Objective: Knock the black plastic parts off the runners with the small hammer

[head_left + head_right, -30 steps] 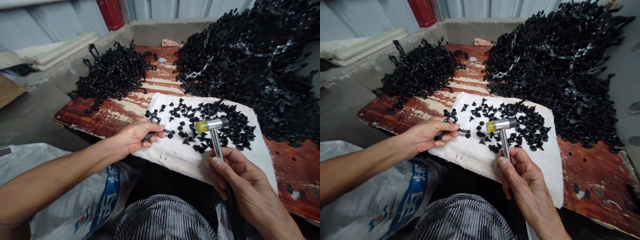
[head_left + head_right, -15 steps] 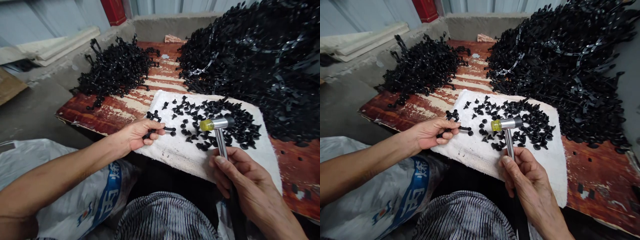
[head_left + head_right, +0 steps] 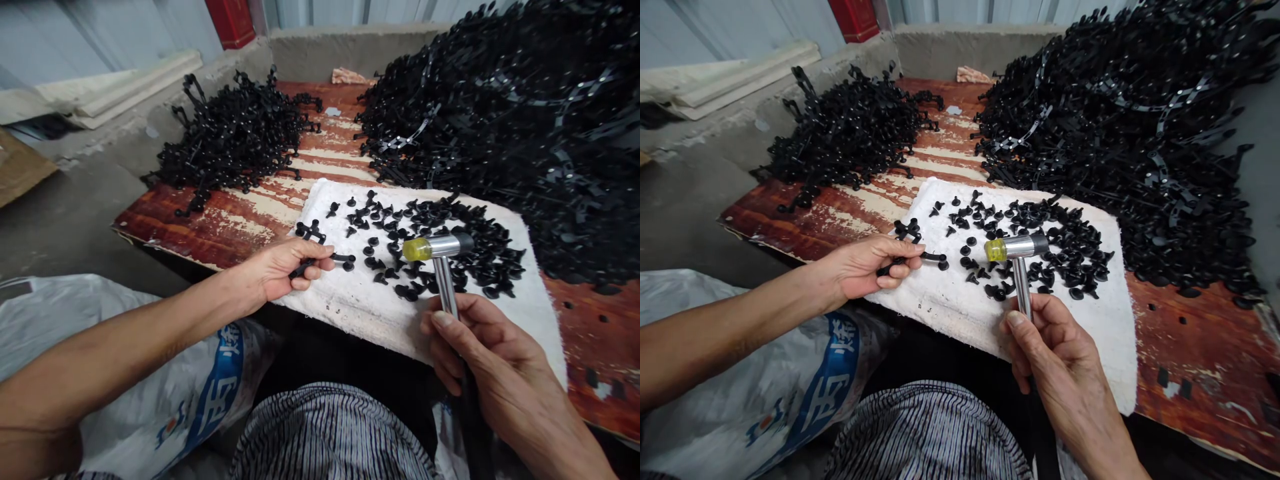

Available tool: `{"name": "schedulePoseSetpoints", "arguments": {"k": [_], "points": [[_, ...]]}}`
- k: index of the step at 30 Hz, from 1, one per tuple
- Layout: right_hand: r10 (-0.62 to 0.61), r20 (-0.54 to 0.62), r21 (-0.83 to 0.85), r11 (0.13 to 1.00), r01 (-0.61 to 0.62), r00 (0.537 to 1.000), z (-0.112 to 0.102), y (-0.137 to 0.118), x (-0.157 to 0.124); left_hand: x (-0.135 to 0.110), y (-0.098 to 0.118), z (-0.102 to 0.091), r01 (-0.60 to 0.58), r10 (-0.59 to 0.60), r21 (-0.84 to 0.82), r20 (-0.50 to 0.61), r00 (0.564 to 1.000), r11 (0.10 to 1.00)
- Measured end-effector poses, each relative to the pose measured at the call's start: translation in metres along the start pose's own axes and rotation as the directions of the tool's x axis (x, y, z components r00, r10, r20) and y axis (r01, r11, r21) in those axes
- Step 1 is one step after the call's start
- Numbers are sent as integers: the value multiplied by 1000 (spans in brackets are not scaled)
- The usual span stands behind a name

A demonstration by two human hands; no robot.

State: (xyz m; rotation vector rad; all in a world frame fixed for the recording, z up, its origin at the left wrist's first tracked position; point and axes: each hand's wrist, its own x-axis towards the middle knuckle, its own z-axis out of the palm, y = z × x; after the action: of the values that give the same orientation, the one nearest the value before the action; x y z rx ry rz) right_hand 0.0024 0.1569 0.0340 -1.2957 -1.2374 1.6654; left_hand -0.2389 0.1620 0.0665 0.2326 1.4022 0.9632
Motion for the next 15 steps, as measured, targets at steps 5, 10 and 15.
{"name": "schedulePoseSetpoints", "arguments": {"k": [5, 10, 15], "points": [[-53, 13, -98, 994, 54, 999, -3, 0, -3, -6, -5, 3, -42, 41, -25, -29, 999, 999], [-361, 93, -494, 792, 358, 928, -2, -8, -4, -10, -13, 3, -79, 77, -37, -57, 995, 996], [-632, 320, -604, 439, 666, 706, 6, -18, -6, -10, -18, 6, -99, 94, -63, -81, 992, 993]]}}
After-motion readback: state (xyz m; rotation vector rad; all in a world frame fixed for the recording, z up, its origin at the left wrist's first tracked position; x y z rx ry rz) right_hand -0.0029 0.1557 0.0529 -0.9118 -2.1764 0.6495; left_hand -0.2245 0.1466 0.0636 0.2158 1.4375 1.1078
